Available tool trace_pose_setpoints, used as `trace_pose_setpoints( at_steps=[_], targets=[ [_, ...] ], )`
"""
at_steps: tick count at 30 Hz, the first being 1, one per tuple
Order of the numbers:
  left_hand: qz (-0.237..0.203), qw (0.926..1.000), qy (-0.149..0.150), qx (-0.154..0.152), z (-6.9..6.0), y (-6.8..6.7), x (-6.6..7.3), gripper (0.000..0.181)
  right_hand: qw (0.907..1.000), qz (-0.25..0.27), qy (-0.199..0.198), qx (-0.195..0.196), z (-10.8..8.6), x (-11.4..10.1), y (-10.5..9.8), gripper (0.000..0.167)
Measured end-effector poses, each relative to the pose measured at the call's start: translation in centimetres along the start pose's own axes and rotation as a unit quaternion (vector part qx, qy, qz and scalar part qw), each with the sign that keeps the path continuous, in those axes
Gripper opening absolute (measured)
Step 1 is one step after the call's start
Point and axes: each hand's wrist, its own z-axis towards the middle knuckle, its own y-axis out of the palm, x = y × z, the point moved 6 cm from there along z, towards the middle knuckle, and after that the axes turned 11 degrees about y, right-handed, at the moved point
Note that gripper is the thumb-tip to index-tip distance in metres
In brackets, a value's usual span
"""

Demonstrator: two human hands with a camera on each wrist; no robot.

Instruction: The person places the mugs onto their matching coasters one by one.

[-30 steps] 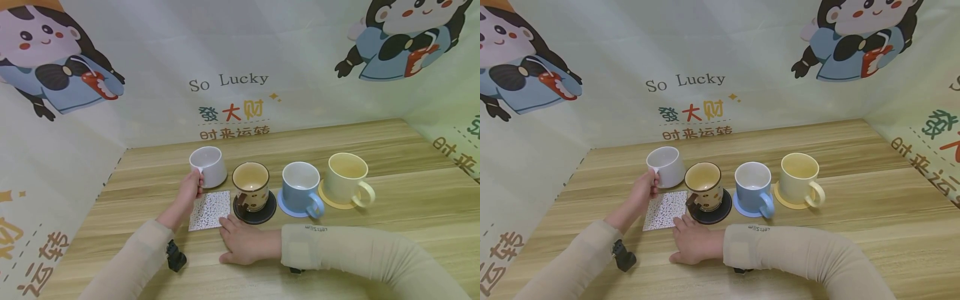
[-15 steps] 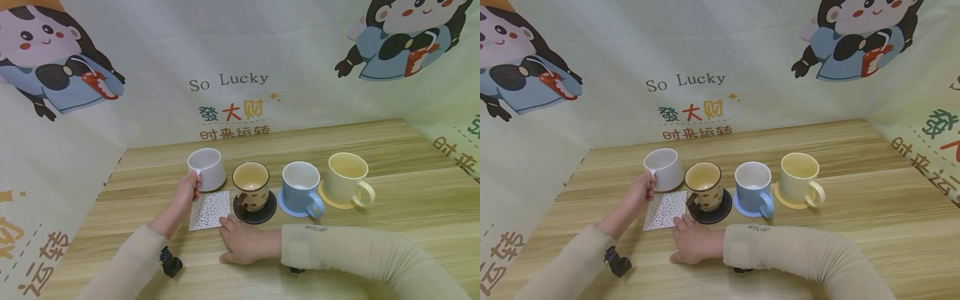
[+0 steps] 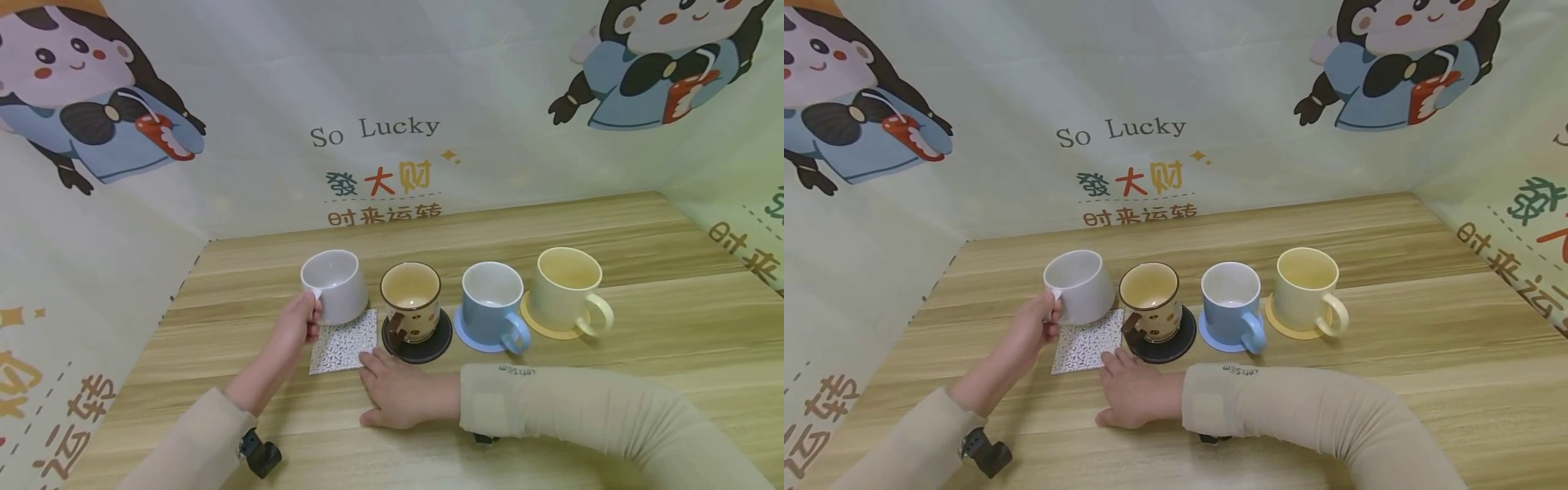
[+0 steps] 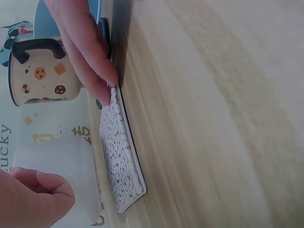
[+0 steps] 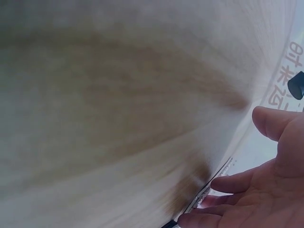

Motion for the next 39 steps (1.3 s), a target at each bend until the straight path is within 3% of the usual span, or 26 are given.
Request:
trace_pose_setpoints(
  at_steps=[16, 24, 33, 39],
  targets=[
    [-0.009, 0.9999, 0.003, -0.008, -2.5, 0.2, -0.1, 0.028, 0.9999, 0.008, 0.001, -0.006, -0.2, 0.2, 0.1, 0.076],
    [-0.024, 0.9997, 0.000, -0.006, -3.4, -0.3, -0.6, 0.030, 0.9999, 0.007, -0.003, -0.011, -0.1, 0.2, 0.1, 0.078],
    [-0.016, 0.9998, -0.015, 0.000, -4.2, -0.7, -0.7, 0.028, 0.9999, 0.002, -0.007, -0.009, -0.2, 0.2, 0.1, 0.077],
    [-0.007, 0.9999, -0.009, -0.011, -4.5, -0.7, -0.6, 0.029, 1.0000, -0.001, -0.007, -0.006, -0.1, 0.2, 0.1, 0.077]
  ],
)
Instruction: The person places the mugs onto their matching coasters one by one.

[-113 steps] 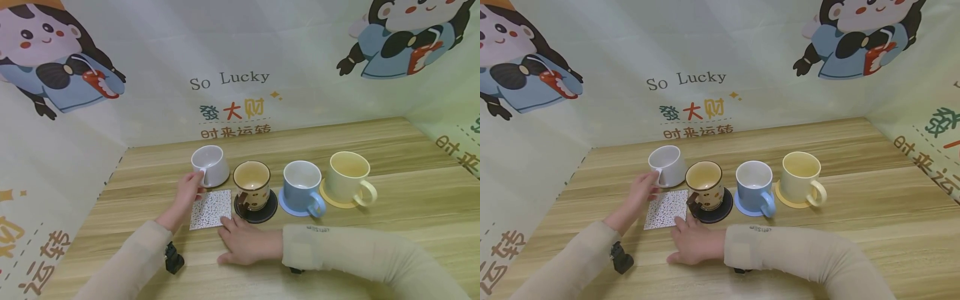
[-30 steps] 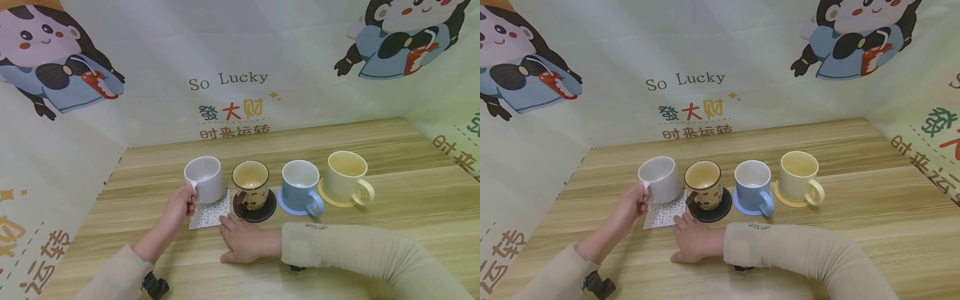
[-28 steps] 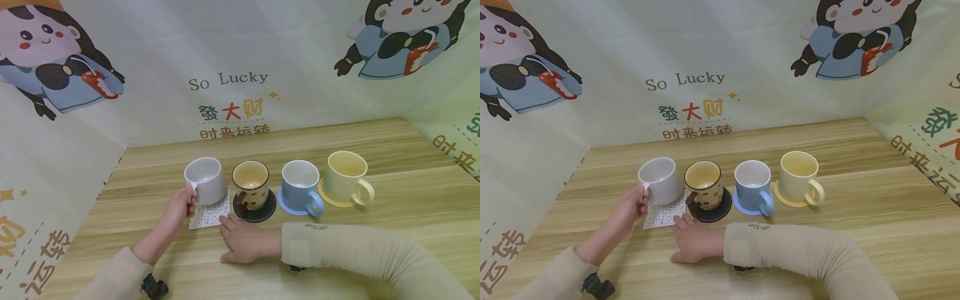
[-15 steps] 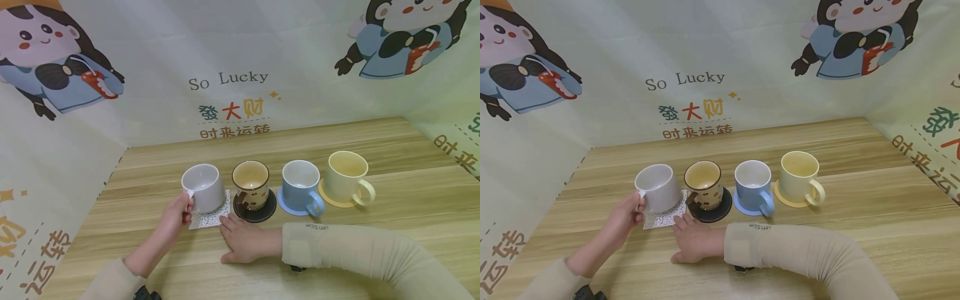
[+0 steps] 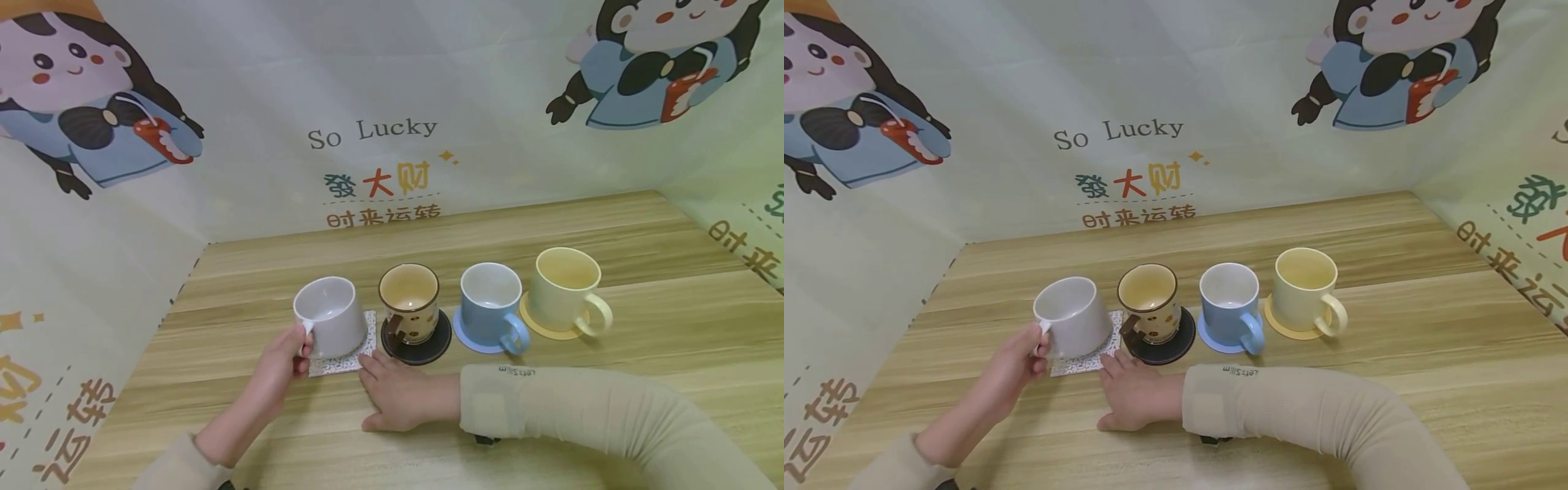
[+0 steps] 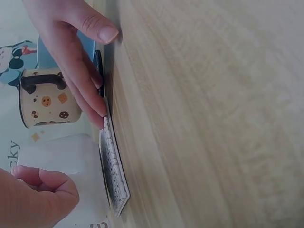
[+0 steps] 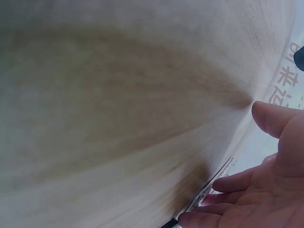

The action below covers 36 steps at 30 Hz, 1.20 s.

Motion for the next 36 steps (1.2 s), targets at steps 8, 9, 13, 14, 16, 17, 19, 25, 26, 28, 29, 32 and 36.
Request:
trace_pose_setpoints(
  at_steps=[8, 9, 13, 14, 16, 17, 19, 25, 26, 28, 29, 32, 36],
  targets=[
    [0.004, 1.0000, -0.003, 0.003, -0.3, 0.0, -0.3, 0.030, 1.0000, 0.002, 0.001, -0.003, 0.1, -0.1, 0.1, 0.076],
    [0.004, 1.0000, -0.004, 0.003, -0.3, 0.0, -0.3, 0.030, 1.0000, 0.002, 0.000, -0.003, 0.1, -0.1, 0.1, 0.076],
    [0.012, 0.9998, -0.010, 0.009, -0.4, 0.2, -0.2, 0.030, 1.0000, -0.001, 0.003, 0.000, -0.1, -0.1, 0.0, 0.077],
    [0.014, 0.9998, -0.011, 0.010, -0.4, 0.3, -0.2, 0.030, 1.0000, -0.002, 0.003, 0.000, -0.2, -0.1, 0.0, 0.077],
    [0.020, 0.9996, -0.015, 0.012, -0.5, 0.5, -0.1, 0.030, 1.0000, -0.005, 0.005, 0.001, -0.4, -0.1, -0.1, 0.077],
    [0.022, 0.9996, -0.016, 0.013, -0.5, 0.5, -0.1, 0.030, 1.0000, -0.005, 0.007, 0.002, -0.5, 0.0, -0.1, 0.077],
    [0.028, 0.9994, -0.016, 0.012, -0.6, 0.7, -0.1, 0.030, 0.9999, -0.003, 0.011, 0.003, -0.6, 0.0, -0.2, 0.077],
    [0.035, 0.9991, -0.020, 0.015, -0.8, 1.0, -0.2, 0.030, 0.9997, -0.008, 0.021, 0.009, -1.1, 0.2, -0.4, 0.077],
    [0.034, 0.9991, -0.021, 0.015, -0.8, 1.1, -0.2, 0.031, 0.9997, -0.011, 0.022, 0.010, -1.1, 0.2, -0.4, 0.077],
    [0.036, 0.9990, -0.023, 0.013, -0.9, 1.2, -0.3, 0.031, 0.9996, -0.015, 0.021, 0.011, -1.2, 0.2, -0.4, 0.077],
    [0.034, 0.9990, -0.025, 0.012, -1.0, 1.2, -0.3, 0.031, 0.9996, -0.017, 0.021, 0.012, -1.3, 0.2, -0.4, 0.077],
    [0.033, 0.9991, -0.026, 0.006, -1.1, 1.4, -0.5, 0.031, 0.9995, -0.020, 0.020, 0.014, -1.3, 0.1, -0.4, 0.076],
    [0.027, 0.9993, -0.026, 0.000, -1.3, 1.5, -0.7, 0.031, 0.9994, -0.022, 0.020, 0.015, -1.2, 0.1, -0.4, 0.076]
  ],
)
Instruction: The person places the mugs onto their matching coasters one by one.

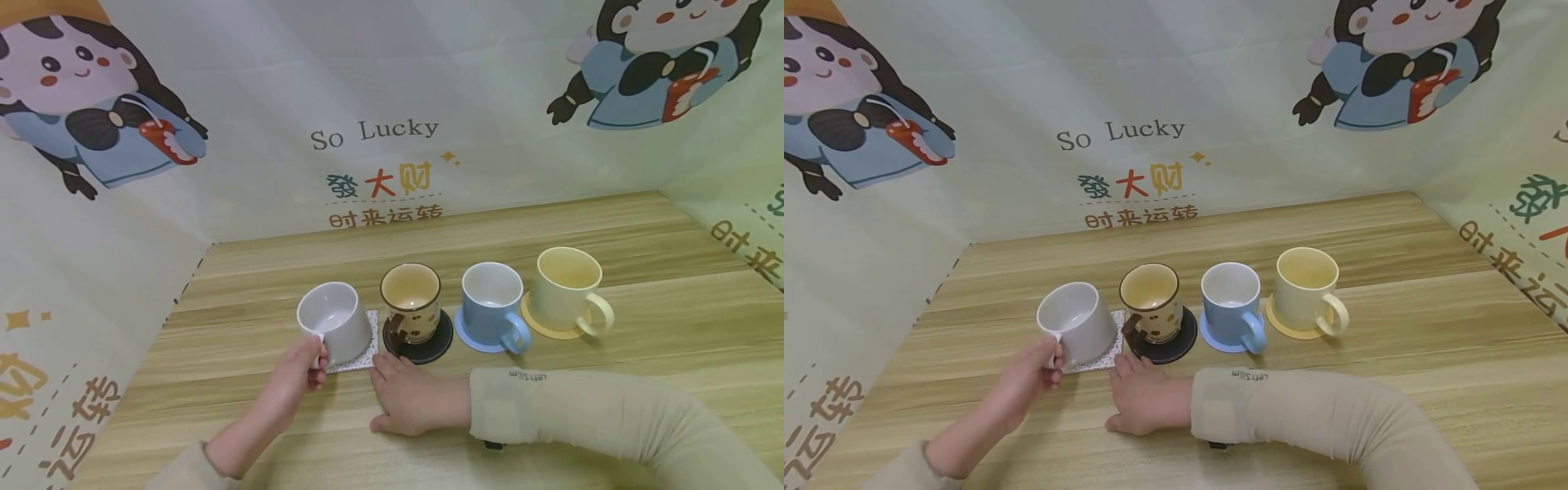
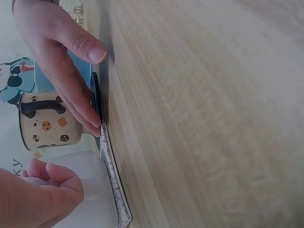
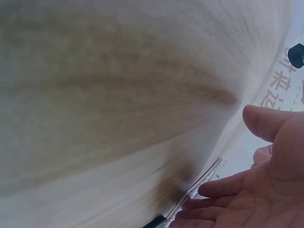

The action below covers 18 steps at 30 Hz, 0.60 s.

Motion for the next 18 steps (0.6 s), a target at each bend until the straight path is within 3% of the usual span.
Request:
trace_pose_setpoints(
  at_steps=[9, 14, 18],
  targets=[
    [0.006, 0.9997, -0.001, -0.023, 0.1, -0.1, -0.2, 0.030, 1.0000, -0.005, 0.000, 0.007, 0.1, 0.0, 0.0, 0.076],
    [0.068, 0.9958, -0.003, -0.061, 0.6, -0.7, 0.1, 0.032, 1.0000, 0.006, -0.001, 0.006, 0.4, 0.3, 0.1, 0.076],
    [0.143, 0.9864, 0.006, -0.081, 0.7, -1.5, 0.7, 0.038, 0.9987, 0.027, -0.034, 0.026, -0.5, 0.8, -0.5, 0.072]
  ],
)
